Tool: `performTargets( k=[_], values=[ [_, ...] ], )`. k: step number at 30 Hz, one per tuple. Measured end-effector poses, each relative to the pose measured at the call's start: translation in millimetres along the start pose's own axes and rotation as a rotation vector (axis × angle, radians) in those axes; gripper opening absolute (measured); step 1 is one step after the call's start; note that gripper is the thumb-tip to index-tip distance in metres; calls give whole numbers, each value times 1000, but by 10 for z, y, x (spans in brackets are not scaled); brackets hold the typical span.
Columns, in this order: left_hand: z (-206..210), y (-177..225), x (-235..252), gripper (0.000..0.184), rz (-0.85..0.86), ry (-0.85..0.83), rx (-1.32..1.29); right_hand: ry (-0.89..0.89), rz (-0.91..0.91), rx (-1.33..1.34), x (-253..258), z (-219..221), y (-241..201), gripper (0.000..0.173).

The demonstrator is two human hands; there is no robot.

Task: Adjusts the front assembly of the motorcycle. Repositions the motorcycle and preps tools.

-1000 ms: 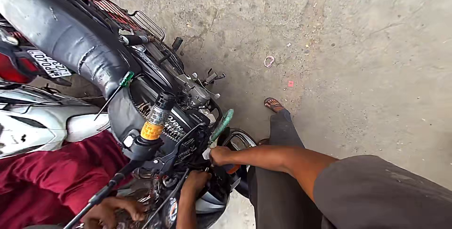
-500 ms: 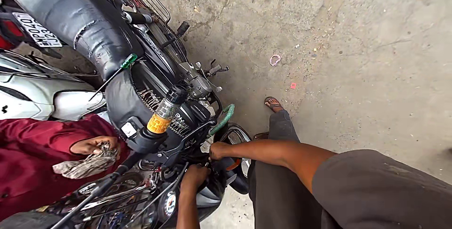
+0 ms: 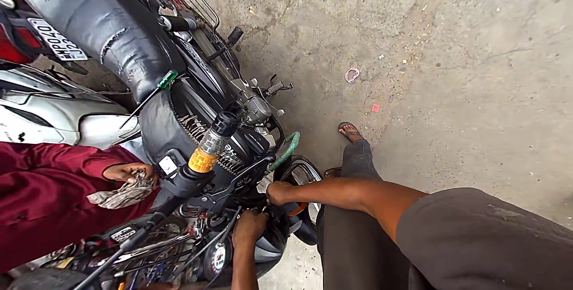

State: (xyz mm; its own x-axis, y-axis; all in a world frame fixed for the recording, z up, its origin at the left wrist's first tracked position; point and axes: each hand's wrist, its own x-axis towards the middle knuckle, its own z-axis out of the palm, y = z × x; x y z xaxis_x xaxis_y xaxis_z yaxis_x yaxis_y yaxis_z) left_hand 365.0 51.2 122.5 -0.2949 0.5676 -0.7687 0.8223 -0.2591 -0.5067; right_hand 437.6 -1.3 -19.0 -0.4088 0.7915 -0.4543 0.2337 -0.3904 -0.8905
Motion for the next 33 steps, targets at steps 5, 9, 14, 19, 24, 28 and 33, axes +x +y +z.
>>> performTargets(
  k=[5, 9, 14, 19, 24, 28, 33],
  values=[
    [-11, 32, -19, 37, -13, -1, 6, -37, 9, -4, -14, -47, -4, 32],
    [4, 43, -13, 37, -26, 2, -9, -7, -14, -33, -48, 3, 6, 27],
    [-2, 16, -26, 37, -17, 5, -24, -50, -31, -129, -48, -8, -59, 39],
    [-15, -1, -25, 36, -23, 15, -29, -32, -45, -143, -26, -4, -88, 33],
    [-59, 75, -92, 37, -43, -5, -42, -4, -105, -104, 48, 7, 49, 30],
    [-133, 91, -184, 40, -72, -13, -60, 110, 5, 46, 39, -509, -183, 33],
    [-155, 150, -384, 50, -46, 64, -100, -21, -344, -15, -495, -872, -1079, 31]
  ],
)
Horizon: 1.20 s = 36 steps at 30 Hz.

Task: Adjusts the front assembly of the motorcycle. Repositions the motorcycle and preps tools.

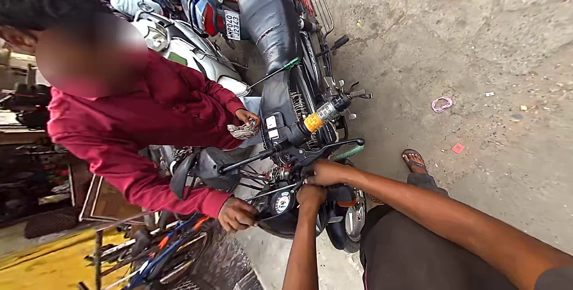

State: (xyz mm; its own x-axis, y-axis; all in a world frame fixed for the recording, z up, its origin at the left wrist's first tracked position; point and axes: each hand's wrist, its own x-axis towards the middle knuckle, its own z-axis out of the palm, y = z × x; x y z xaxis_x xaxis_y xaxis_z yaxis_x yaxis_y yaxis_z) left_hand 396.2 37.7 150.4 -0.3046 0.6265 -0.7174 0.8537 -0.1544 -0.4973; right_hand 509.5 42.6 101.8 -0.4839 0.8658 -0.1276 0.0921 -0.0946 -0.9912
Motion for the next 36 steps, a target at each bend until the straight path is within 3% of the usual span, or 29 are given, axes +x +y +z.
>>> performTargets(
  k=[4, 7, 10, 12, 14, 18, 22, 28, 36],
  values=[
    [248, -7, -202, 53, 92, 297, -119, -72, -2, -195, 90, 304, -291, 47],
    [393, 59, -284, 51, 10, 359, -266, 74, -10, -322, 110, 510, -266, 39],
    [523, 77, -173, 50, 18, 459, -61, 242, -90, -335, -34, 463, -182, 26],
    [325, 158, -274, 46, -7, 273, 50, 322, -105, -337, -345, 279, -89, 23],
    [331, 127, -223, 38, -15, 256, 72, 369, -44, -249, -857, 103, 80, 27],
    [317, 83, -167, 42, -23, 235, 95, 485, 83, -31, -2032, -146, 648, 27],
    [201, 61, -43, 43, -40, 132, 96, 561, 174, -7, -2712, -102, 1210, 26],
    [109, 71, 119, 41, -50, 66, 115, 422, 250, -153, -2590, 126, 1721, 24],
    [110, -17, 224, 36, -42, 44, 106, 409, 212, -155, -2342, 199, 1699, 23]
  ],
)
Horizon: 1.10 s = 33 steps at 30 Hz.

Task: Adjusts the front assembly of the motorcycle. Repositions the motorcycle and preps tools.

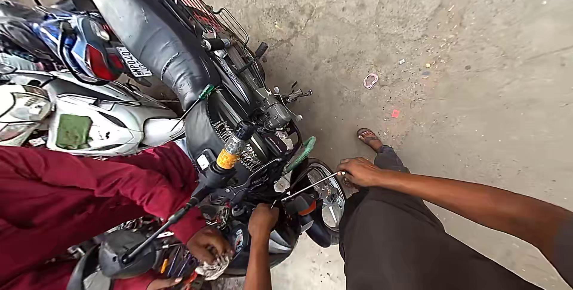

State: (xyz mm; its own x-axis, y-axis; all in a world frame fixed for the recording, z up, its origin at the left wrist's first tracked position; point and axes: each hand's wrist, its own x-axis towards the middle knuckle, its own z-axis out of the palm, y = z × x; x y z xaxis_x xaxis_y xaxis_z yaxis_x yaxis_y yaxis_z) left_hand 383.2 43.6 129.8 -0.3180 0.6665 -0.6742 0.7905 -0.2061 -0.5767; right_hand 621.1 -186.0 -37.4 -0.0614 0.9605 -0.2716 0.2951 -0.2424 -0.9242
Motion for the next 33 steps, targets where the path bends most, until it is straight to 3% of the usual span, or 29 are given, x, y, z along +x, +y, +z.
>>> performTargets(
  k=[15, 33],
  values=[
    [71, -37, -39, 34, 21, 59, -36, -113, -63, -143, 388, -312, -36, 21],
    [68, -31, -49, 32, 15, 63, -28, -58, -83, -51, 455, -118, 295, 24]
  ],
)
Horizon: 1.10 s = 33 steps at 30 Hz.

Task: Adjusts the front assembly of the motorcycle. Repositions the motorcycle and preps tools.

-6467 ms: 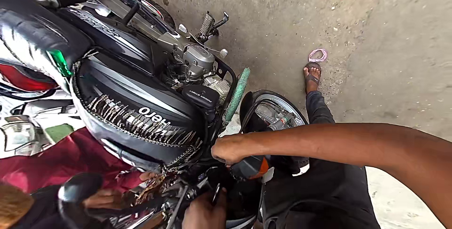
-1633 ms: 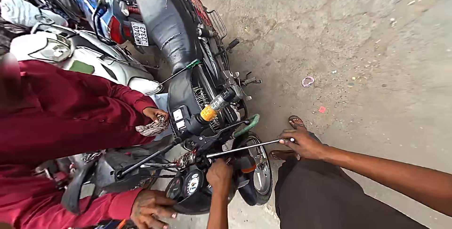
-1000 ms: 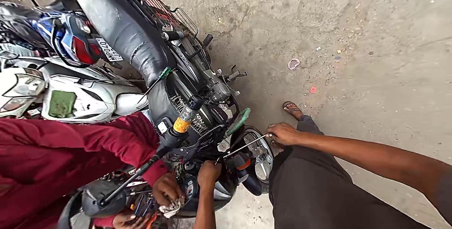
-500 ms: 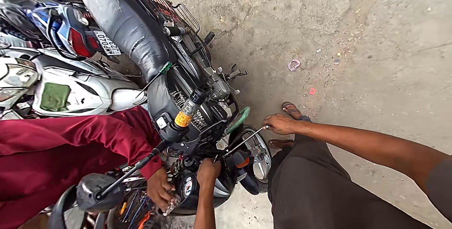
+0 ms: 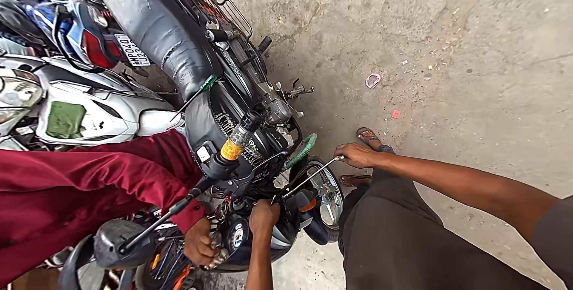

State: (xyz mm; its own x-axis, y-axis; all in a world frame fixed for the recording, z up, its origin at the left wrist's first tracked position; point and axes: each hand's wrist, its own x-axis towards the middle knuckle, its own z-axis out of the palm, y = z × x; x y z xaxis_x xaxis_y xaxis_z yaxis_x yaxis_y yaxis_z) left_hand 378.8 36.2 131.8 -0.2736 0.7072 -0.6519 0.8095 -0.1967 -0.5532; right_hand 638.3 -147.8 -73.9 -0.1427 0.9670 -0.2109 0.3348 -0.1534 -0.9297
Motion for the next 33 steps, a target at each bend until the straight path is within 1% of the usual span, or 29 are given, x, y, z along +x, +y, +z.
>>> performTargets(
  k=[4, 5, 9, 11, 13, 14, 15, 17, 18, 19, 20, 22, 23, 24, 25, 26, 28, 30, 32, 33],
  values=[
    [3, -23, 5, 33, 8, -4, -8, 39, -22, 12, 10, -25, -50, 24],
    [9, -25, 9, 33, 9, -4, -7, 39, 7, 43, -3, -3, -45, 26],
    [-11, -1, -8, 32, 7, -4, -12, -36, 242, 162, -53, 74, -75, 32],
    [-18, -5, -11, 33, 5, -7, -8, -55, 283, 174, -53, 98, -89, 34],
    [-9, -19, -5, 33, 0, -11, -8, -99, 319, 251, -5, 50, -99, 32],
    [-2, -29, -2, 33, 3, -10, -8, -138, 388, 337, 52, -2, -107, 32],
    [5, -38, 5, 33, 9, -9, -7, -179, 496, 465, 126, -45, -101, 34],
    [16, -47, 29, 33, 19, -8, -6, -225, 754, 823, 254, -141, -82, 34],
    [24, -64, 45, 33, 23, -13, -4, -190, 830, 1034, 282, -129, -61, 34],
    [31, -86, 59, 33, 28, -19, 0, -133, 847, 1255, 285, -66, -59, 37],
    [34, -103, 81, 33, 34, -30, 1, -76, 809, 1471, 275, 30, -82, 43],
    [36, -130, 156, 33, 51, -57, -12, 48, 660, 1805, 255, 291, -156, 61],
    [35, -154, 199, 32, 63, -68, -24, 102, 569, 1925, 231, 447, -185, 70],
    [30, -147, 243, 31, 79, -73, -38, 168, 478, 1990, 195, 554, -215, 79],
    [24, -127, 264, 31, 90, -78, -37, 222, 393, 2024, 148, 629, -243, 83],
    [19, -134, 251, 31, 97, -81, -19, 270, 329, 2052, 95, 716, -302, 82],
    [-5, -136, 231, 31, 112, -74, 25, 337, 221, 2075, 23, 832, -424, 71],
    [-10, -105, 234, 30, 132, -29, 46, 398, 166, 2048, 17, 880, -479, 60],
    [13, -103, 210, 31, 146, 12, 46, 512, 156, 1902, 69, 976, -520, 44],
    [31, -120, 197, 31, 149, 24, 45, 571, 190, 1789, 109, 1022, -538, 37]
  ],
)
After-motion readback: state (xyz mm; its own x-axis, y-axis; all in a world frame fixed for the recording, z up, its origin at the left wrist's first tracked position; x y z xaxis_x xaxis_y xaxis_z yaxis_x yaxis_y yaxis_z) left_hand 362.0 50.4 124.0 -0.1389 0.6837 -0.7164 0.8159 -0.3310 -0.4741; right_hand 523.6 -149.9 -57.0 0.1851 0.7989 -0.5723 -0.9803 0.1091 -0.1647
